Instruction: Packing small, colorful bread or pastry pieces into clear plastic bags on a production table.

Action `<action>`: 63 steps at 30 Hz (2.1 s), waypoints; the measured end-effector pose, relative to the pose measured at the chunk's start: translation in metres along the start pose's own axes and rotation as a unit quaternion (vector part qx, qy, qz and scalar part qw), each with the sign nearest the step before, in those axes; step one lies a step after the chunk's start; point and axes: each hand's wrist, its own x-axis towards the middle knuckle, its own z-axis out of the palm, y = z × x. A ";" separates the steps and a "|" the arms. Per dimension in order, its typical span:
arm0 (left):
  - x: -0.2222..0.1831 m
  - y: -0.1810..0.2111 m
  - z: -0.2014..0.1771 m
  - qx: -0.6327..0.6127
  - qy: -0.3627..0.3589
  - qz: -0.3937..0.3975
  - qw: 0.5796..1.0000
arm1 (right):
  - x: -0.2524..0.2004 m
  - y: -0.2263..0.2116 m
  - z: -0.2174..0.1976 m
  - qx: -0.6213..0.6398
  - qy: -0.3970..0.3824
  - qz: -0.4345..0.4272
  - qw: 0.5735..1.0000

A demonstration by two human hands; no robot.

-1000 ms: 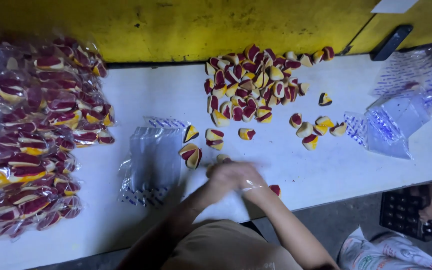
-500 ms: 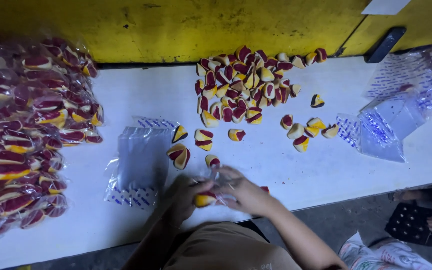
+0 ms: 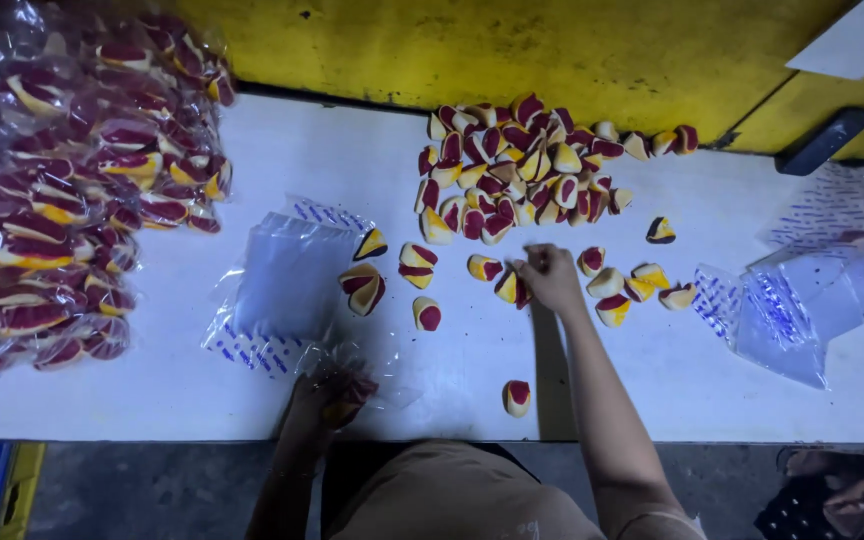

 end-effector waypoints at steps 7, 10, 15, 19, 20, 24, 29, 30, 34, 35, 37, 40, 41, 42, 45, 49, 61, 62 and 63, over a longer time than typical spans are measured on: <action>-0.003 0.035 0.016 -0.104 -0.003 -0.082 0.991 | -0.029 0.044 0.056 -0.088 0.082 -0.090 0.989; 0.012 0.011 0.002 -0.108 -0.030 -0.053 0.992 | -0.034 0.037 0.053 -0.014 0.055 -0.114 0.992; 0.023 0.045 -0.008 -0.172 -0.098 -0.039 0.979 | -0.041 0.039 0.047 0.078 -0.038 -0.032 0.996; 0.030 0.039 -0.045 -0.156 -0.044 -0.088 0.983 | -0.076 0.039 0.074 -0.017 0.155 -0.002 0.988; 0.031 0.038 -0.054 -0.117 -0.047 -0.099 0.987 | -0.086 0.039 0.081 0.012 0.177 0.006 0.984; 0.036 0.050 -0.071 -0.136 -0.079 -0.083 0.984 | -0.101 0.037 0.103 0.071 0.208 -0.040 0.975; 0.046 0.081 -0.081 0.030 -0.021 -0.232 0.972 | -0.097 0.040 0.110 -0.052 0.140 0.006 0.989; 0.042 0.086 -0.077 0.032 -0.025 -0.233 0.972 | -0.100 0.030 0.110 -0.051 0.143 0.009 0.988; 0.034 0.104 -0.072 -0.158 0.027 -0.150 0.976 | -0.107 -0.016 0.102 0.085 0.081 0.116 0.986; 0.033 0.108 -0.073 -0.162 0.023 -0.153 0.974 | -0.108 -0.029 0.100 0.125 0.094 0.122 0.980; 0.035 0.113 -0.074 -0.154 0.030 -0.157 0.975 | -0.085 0.000 0.100 0.064 0.088 0.124 0.986; 0.035 0.112 -0.079 -0.134 0.043 -0.166 0.976 | -0.084 -0.006 0.111 0.015 0.063 0.118 0.991; 0.036 0.111 -0.081 -0.125 0.048 -0.169 0.976 | -0.087 -0.018 0.115 0.024 0.044 0.107 0.993; 0.038 0.106 -0.089 -0.125 0.048 -0.170 0.976 | -0.086 -0.016 0.117 0.024 0.044 0.108 0.993; 0.040 0.091 -0.111 -0.111 0.056 -0.165 0.978 | -0.081 0.000 0.124 -0.046 0.089 0.044 0.994; 0.041 0.092 -0.107 -0.115 0.043 -0.147 0.981 | -0.059 0.057 0.112 -0.139 0.280 -0.126 0.942; 0.052 -0.003 -0.106 0.044 -0.058 0.159 0.985 | -0.052 -0.025 0.235 -0.234 0.080 -0.376 0.893; 0.059 -0.034 -0.117 0.254 -0.127 0.400 0.871 | -0.039 -0.024 0.245 -0.248 0.064 -0.432 0.865; 0.046 0.011 -0.093 0.257 -0.125 0.399 0.871 | -0.036 -0.023 0.246 -0.246 0.062 -0.434 0.865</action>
